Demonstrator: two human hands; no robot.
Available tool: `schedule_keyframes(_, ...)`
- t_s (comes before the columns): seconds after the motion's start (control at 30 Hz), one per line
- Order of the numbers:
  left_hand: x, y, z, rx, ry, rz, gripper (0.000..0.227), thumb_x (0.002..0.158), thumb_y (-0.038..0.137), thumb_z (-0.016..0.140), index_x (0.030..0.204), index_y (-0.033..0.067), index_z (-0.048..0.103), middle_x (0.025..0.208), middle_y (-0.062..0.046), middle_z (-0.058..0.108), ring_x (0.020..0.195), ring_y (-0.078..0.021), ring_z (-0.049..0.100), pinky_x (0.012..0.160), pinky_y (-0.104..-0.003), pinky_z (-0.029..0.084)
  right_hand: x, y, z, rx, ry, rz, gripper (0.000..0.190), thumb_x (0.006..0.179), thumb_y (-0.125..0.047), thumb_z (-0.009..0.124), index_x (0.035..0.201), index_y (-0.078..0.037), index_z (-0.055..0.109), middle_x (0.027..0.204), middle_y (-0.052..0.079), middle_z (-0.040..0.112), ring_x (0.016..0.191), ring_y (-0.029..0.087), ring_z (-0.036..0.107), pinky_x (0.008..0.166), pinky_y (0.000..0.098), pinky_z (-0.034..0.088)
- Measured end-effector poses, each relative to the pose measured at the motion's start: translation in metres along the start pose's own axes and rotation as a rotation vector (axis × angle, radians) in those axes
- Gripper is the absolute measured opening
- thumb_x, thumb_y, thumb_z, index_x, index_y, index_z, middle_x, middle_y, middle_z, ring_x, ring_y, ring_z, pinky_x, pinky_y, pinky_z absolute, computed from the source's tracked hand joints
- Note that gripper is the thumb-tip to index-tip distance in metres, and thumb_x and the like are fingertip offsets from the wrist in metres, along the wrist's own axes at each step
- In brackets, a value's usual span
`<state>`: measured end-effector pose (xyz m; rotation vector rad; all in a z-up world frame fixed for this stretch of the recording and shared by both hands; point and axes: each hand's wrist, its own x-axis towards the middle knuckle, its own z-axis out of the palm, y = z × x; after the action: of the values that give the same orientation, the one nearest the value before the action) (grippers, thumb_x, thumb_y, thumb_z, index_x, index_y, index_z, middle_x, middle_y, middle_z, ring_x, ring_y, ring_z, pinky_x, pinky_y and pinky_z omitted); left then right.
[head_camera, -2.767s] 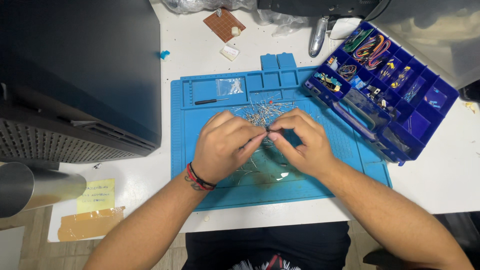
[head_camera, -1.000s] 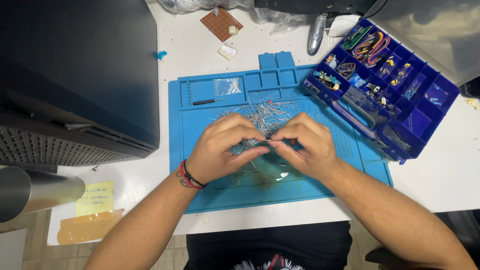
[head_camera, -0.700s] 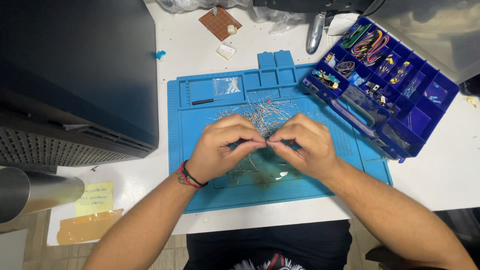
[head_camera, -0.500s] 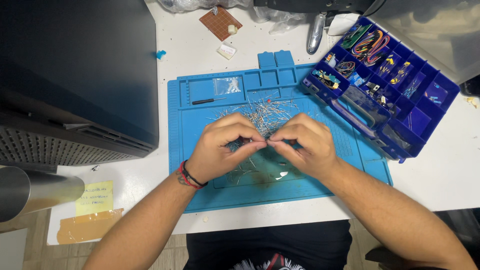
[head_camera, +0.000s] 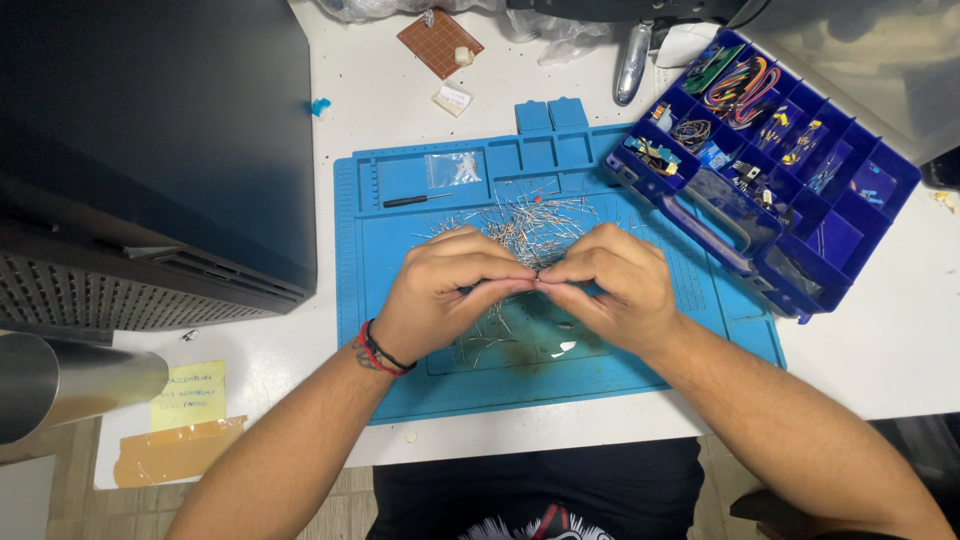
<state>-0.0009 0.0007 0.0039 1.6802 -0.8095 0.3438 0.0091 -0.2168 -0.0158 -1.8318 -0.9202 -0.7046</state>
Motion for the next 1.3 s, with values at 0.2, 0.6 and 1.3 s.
schedule_keyframes(0.2,-0.001,-0.002,0.002,0.038,0.003,0.023,0.007,0.092,0.005,0.074,0.095,0.0101,0.078,0.088,-0.005,0.078,0.079,-0.0272,0.073,0.075,-0.039,0.059,0.001,0.0,0.0,0.036,0.002,-0.027,0.008,0.086,-0.009,0.084,0.08,-0.007,0.079,0.07,0.008,0.065,0.05,0.024,0.058,0.049,0.0338,0.052)
schedule_keyframes(0.6,-0.001,-0.003,-0.001,0.007,0.023,0.013,0.008,0.092,0.006,0.073,0.095,0.0096,0.079,0.089,-0.004,0.079,0.078,-0.025,0.074,0.073,-0.037,0.059,0.0,-0.004,0.001,0.022,0.036,0.028,0.006,0.085,-0.011,0.085,0.087,-0.009,0.081,0.076,0.005,0.067,0.053,0.018,0.061,0.05,0.0304,0.053)
schedule_keyframes(1.3,0.002,-0.01,-0.006,0.221,0.09,0.135,0.008,0.089,0.01,0.077,0.096,0.006,0.08,0.087,-0.008,0.077,0.069,-0.0301,0.071,0.063,-0.039,0.057,0.066,0.001,-0.131,-0.401,-0.197,0.026,0.003,0.105,0.002,0.068,0.103,0.003,0.067,0.11,0.024,0.067,0.103,0.051,0.065,0.09,0.0566,0.05)
